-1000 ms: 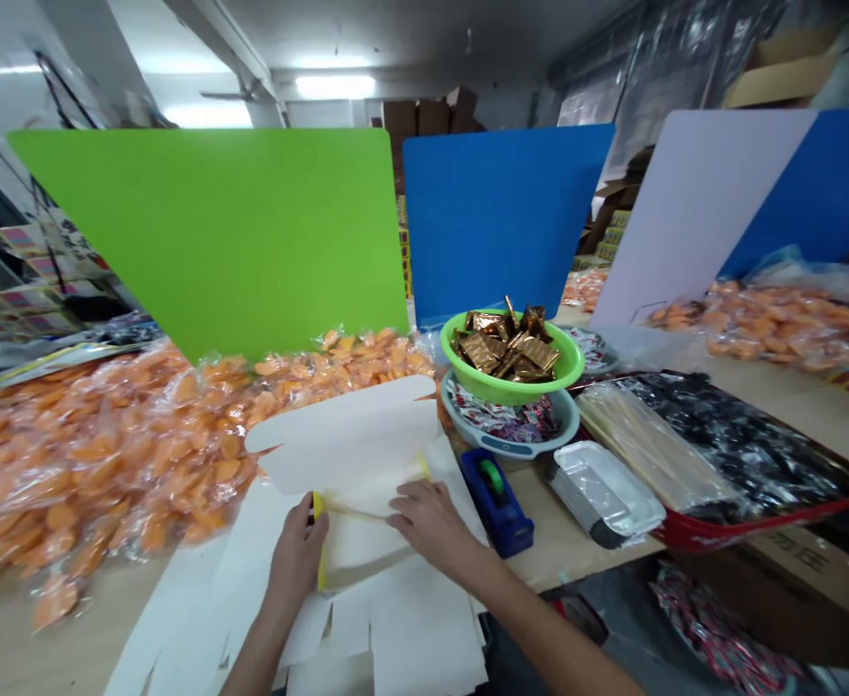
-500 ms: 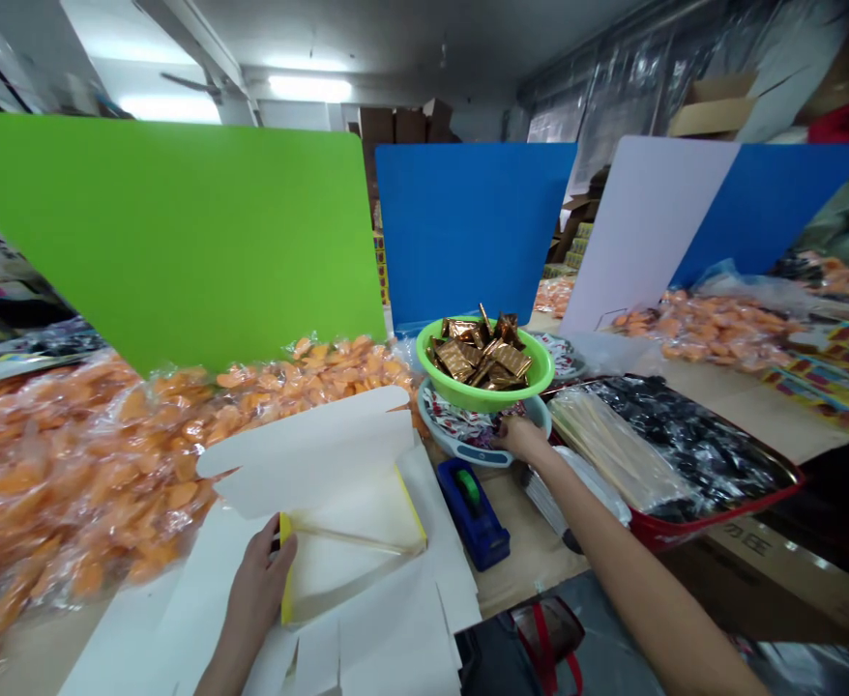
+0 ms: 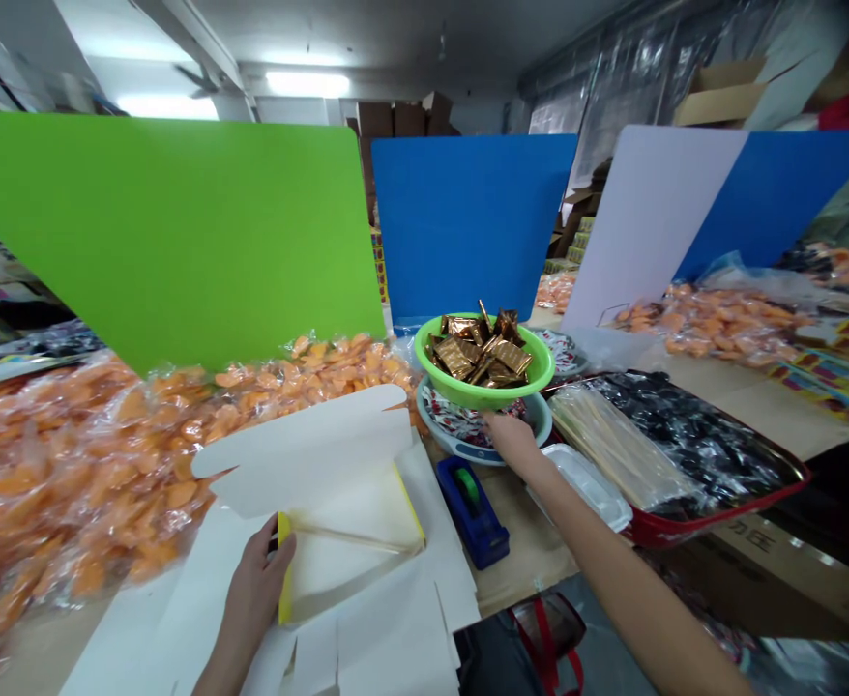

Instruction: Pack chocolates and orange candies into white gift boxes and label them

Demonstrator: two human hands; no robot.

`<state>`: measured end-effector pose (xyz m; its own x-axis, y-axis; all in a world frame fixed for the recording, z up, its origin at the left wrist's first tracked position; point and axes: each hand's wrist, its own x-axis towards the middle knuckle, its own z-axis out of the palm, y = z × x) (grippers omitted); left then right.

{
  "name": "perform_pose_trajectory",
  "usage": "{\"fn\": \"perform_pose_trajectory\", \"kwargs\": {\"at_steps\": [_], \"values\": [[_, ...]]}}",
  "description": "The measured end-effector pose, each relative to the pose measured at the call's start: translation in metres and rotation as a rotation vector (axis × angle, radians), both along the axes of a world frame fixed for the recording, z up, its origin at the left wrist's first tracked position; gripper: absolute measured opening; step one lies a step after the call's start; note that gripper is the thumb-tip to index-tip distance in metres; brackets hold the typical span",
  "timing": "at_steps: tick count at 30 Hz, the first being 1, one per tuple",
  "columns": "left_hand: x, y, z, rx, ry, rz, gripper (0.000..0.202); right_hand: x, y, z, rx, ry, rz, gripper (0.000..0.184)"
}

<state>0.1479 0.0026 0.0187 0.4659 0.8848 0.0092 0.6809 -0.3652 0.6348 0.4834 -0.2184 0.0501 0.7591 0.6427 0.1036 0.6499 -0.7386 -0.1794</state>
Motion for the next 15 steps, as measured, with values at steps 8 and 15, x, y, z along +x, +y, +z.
{"fn": "perform_pose_trajectory", "kwargs": {"at_steps": [8, 15], "values": [[0.003, -0.006, 0.008, -0.156, -0.027, 0.02, 0.063, -0.01, -0.002, 0.017, -0.063, -0.037, -0.069, 0.032], [-0.001, 0.01, -0.012, -0.065, 0.014, -0.023, 0.063, -0.027, -0.096, 0.032, -0.041, 0.034, -0.23, 0.028]]}}
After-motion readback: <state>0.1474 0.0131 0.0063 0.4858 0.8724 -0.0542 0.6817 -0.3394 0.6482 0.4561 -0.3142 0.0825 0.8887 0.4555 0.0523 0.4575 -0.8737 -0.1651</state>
